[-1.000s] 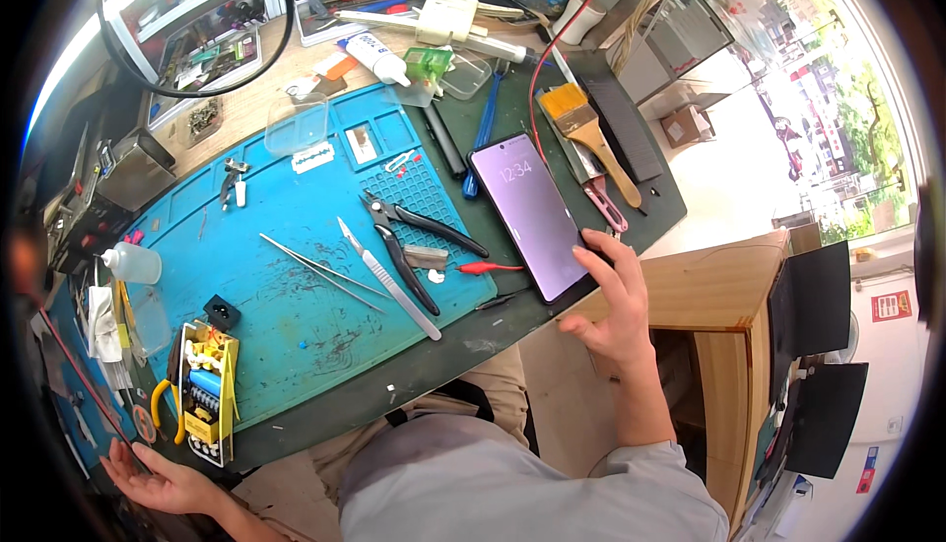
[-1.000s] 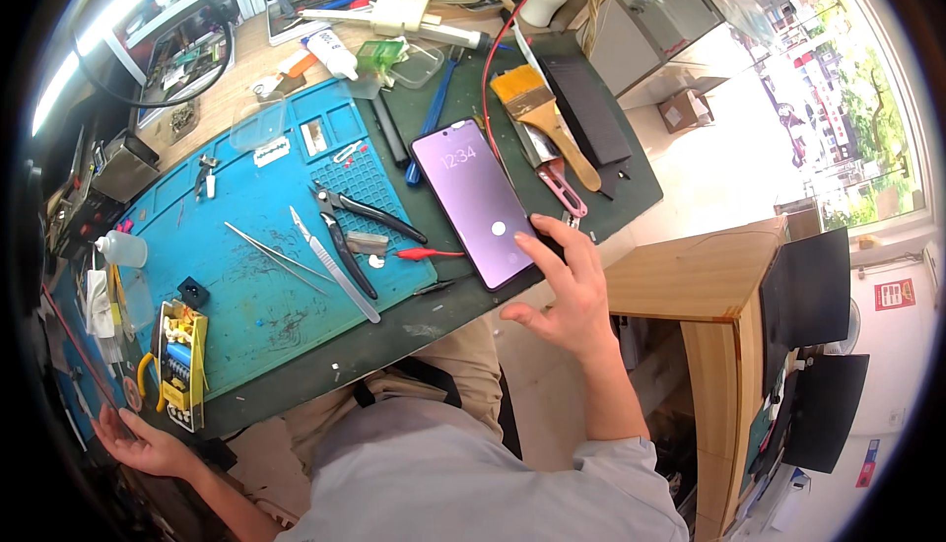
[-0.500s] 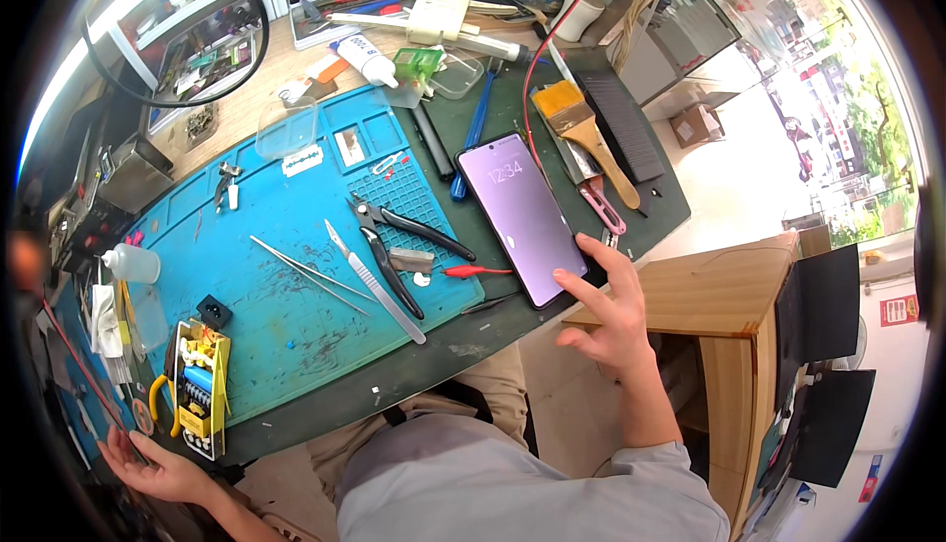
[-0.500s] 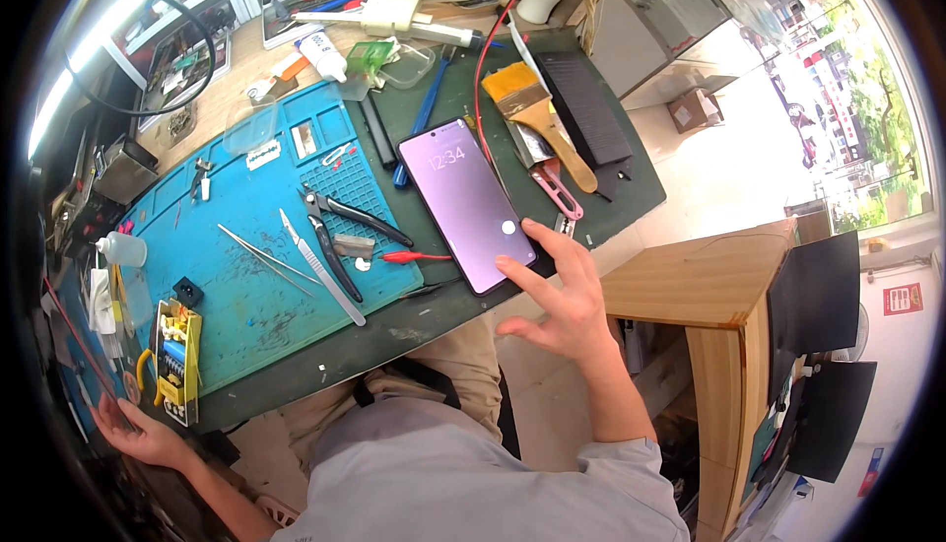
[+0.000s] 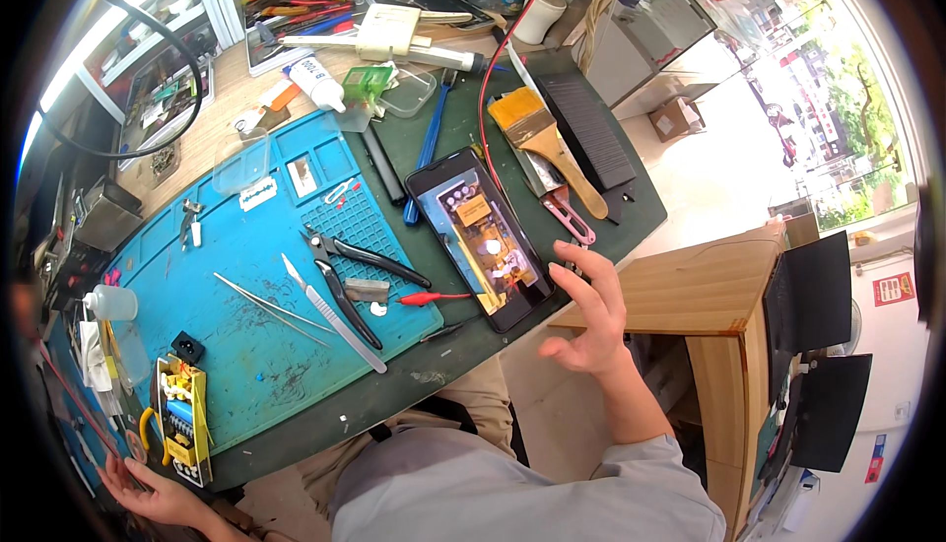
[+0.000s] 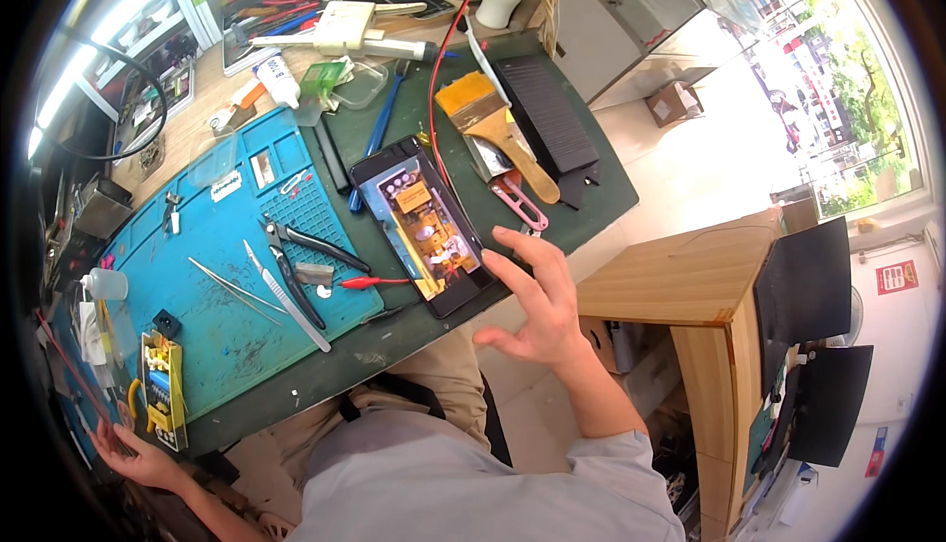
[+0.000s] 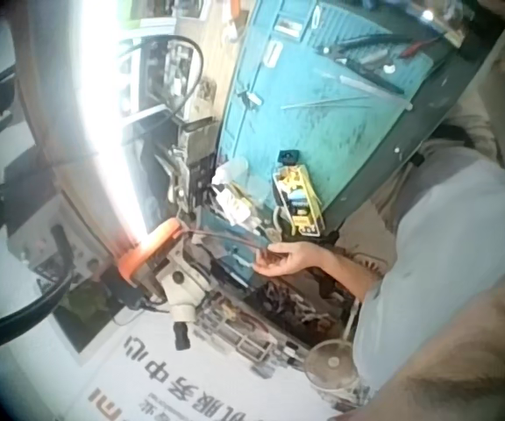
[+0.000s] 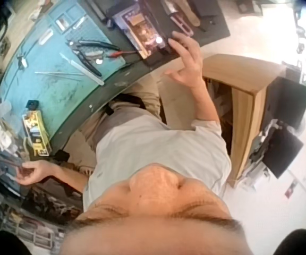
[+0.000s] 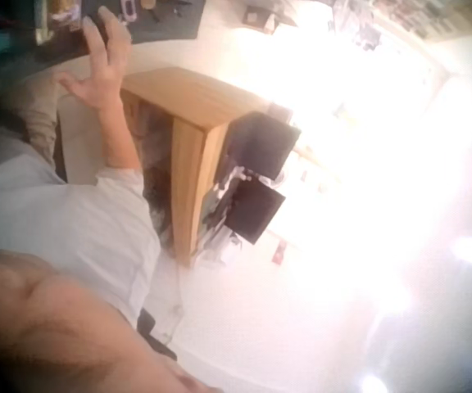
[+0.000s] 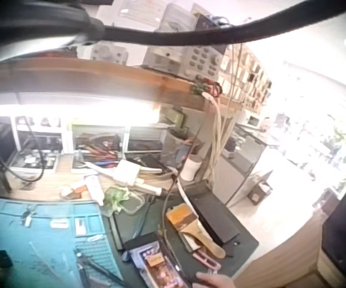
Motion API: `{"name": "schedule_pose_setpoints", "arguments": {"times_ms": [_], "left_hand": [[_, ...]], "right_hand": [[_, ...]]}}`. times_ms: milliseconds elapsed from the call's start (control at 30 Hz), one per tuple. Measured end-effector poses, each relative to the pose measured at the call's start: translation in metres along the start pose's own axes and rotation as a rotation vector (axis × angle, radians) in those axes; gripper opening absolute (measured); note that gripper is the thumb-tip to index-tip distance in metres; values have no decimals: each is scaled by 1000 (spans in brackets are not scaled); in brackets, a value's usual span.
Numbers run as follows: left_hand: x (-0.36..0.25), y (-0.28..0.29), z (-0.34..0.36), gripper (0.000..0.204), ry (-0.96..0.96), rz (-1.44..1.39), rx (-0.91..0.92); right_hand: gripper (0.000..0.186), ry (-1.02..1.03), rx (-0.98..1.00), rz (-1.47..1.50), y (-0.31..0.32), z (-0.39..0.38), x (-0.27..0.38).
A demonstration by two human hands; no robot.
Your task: The person works on a small electronic circuit board, using a soldering iron to attach components and wire cutters to trim leads. They handle a blue cylindrical capacitor and a green PCB, performing precise soldering and cutting operations on a cluttered workbench.
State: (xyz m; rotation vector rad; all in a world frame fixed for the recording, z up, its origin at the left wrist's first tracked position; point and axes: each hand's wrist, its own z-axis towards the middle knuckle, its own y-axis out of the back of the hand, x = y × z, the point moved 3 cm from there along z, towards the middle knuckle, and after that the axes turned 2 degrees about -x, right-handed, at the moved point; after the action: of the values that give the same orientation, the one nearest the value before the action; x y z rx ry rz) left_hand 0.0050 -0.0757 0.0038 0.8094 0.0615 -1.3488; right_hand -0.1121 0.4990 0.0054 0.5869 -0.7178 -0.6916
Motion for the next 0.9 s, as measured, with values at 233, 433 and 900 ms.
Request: {"name": "schedule_pose_setpoints", "arguments": {"times_ms": [233, 433, 900], "left_hand": [[23, 1, 0, 45, -24, -52, -14], [35, 1, 3, 43, -36, -30, -36], [40, 14, 1, 39, -103, 36, -109]], "right_hand": [[78, 125, 6, -78, 4, 33, -9], [21, 82, -285, -93, 5, 49, -22], [11, -201, -431, -50, -5, 47, -36]]}}
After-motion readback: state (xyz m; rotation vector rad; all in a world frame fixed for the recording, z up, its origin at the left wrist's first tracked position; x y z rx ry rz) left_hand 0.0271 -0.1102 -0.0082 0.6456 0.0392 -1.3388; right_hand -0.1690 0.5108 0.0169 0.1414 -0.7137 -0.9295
